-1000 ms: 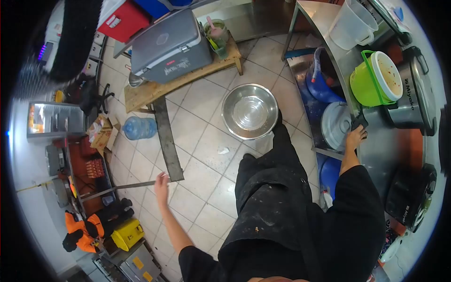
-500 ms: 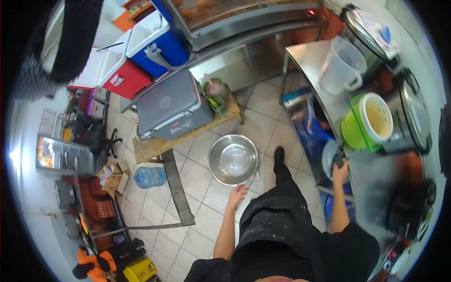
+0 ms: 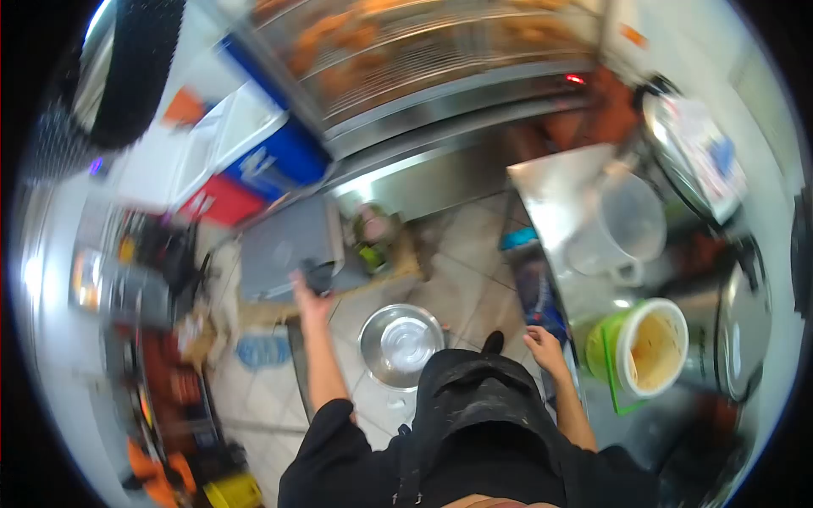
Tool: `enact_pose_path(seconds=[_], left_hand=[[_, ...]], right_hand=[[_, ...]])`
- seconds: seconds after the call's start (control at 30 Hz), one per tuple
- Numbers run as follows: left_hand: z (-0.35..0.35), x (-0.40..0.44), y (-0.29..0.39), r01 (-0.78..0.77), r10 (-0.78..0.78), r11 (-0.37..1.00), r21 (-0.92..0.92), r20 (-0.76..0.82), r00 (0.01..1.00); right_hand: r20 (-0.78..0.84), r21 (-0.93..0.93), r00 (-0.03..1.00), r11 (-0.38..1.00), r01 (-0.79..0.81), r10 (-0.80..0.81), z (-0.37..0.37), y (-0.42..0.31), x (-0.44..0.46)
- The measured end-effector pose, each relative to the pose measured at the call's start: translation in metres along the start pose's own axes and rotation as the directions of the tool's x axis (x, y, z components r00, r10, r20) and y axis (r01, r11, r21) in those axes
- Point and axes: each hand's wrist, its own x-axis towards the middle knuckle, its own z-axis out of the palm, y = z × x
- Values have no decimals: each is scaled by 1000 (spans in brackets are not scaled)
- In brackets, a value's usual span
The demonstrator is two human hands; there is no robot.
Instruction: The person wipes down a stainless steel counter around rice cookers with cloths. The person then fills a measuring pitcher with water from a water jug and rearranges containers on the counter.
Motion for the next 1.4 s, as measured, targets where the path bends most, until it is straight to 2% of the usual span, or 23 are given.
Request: enact_pose_path(seconds=[0.03, 0.07, 0.1, 0.13, 0.17, 0.2, 0.23, 0.27, 0.3, 0.37, 0.43, 0.47, 0.5, 0.6, 0.63, 0.7, 0.73, 0.83, 0.87, 0.97, 1.17, 1.3, 1.4], left_hand=[[-22, 28, 4, 5, -8, 999, 47, 67, 998], [0, 23, 8, 52, -51, 999, 7, -163, 985], [-36, 66, -6, 211, -214, 977, -41, -98, 972], [-54, 94, -36, 270, -285, 958, -99, -213, 934], [-23, 70, -62, 263, -239, 964, 48, -283, 929], [-25, 67, -97, 231, -262, 943, 239, 110, 959], [-31, 95, -146, 477, -442, 864, 159, -213, 872], [-1, 90, -187, 590, -500, 790, 166, -381, 777], [18, 71, -228, 559, -491, 772, 302, -275, 826], [79, 78, -287, 696, -621, 620, 363, -316, 717], [155, 86, -330, 756, -686, 501, 421, -339, 644], [201, 92, -329, 653, -679, 519, 551, -197, 707], [241, 94, -327, 533, -670, 540, 652, -50, 740], [363, 122, -309, 365, -674, 632, 683, 253, 694], [409, 120, -290, 296, -653, 660, 690, 333, 680], [480, 133, -274, 234, -636, 719, 654, 485, 600], [513, 132, -266, 217, -634, 733, 645, 532, 561], [594, 123, -246, 173, -617, 773, 610, 662, 425], [615, 116, -245, 162, -609, 786, 597, 700, 373], [669, 87, -246, 172, -624, 781, 600, 742, 247], [749, -2, -276, 83, -650, 744, 663, 747, -135], [795, -75, -282, 59, -574, 796, 603, 781, -247], [828, -126, -289, -59, -488, 870, 489, 841, -234]], right_hand=[[13, 9, 1000, 1000, -16, 15, -10, -2, -4], [22, 16, 1000, 1000, -22, 22, -15, -9, -3], [36, 25, 999, 999, -25, 24, -19, -19, 2], [65, 51, 998, 998, -21, 17, -26, -34, 4], [99, 75, 995, 997, -13, 5, -33, -54, 5], [114, 67, 992, 997, 37, -44, -39, -69, 7], [132, 55, 987, 994, 89, -96, -48, -84, 12], [153, 47, 980, 992, 120, -126, -58, -99, 18], [144, 34, 980, 990, 134, -137, -77, -118, 15], [129, -1, 977, 985, 171, -169, -124, -170, 14], [-143, 0, 957, 967, 254, -251, -180, -191, 16], [-372, -130, 895, 968, 213, -247, -212, -209, 15], [-540, -15, 814, 969, 246, -216, -245, -221, 19], [-905, -71, 412, 992, 109, -110, -341, -242, 65], [-943, -180, 285, 984, 7, -174, -368, -247, 84], [-946, -289, 165, 957, -40, -279, -422, -228, 133], [-969, -229, 143, 945, -234, -200, -442, -233, 147], [-931, -99, -269, 881, -463, -246, -490, -218, 180], [-956, -14, -261, 912, -409, -132, -500, -217, 180], [-966, 81, -256, 904, -419, -32, -502, -215, 167], [-997, 28, -80, 967, -253, 8, -497, -209, 155], [-946, -317, 197, 858, -405, -257, -509, -181, 166], [-974, -228, 106, 877, -423, -202, -510, -183, 172]])
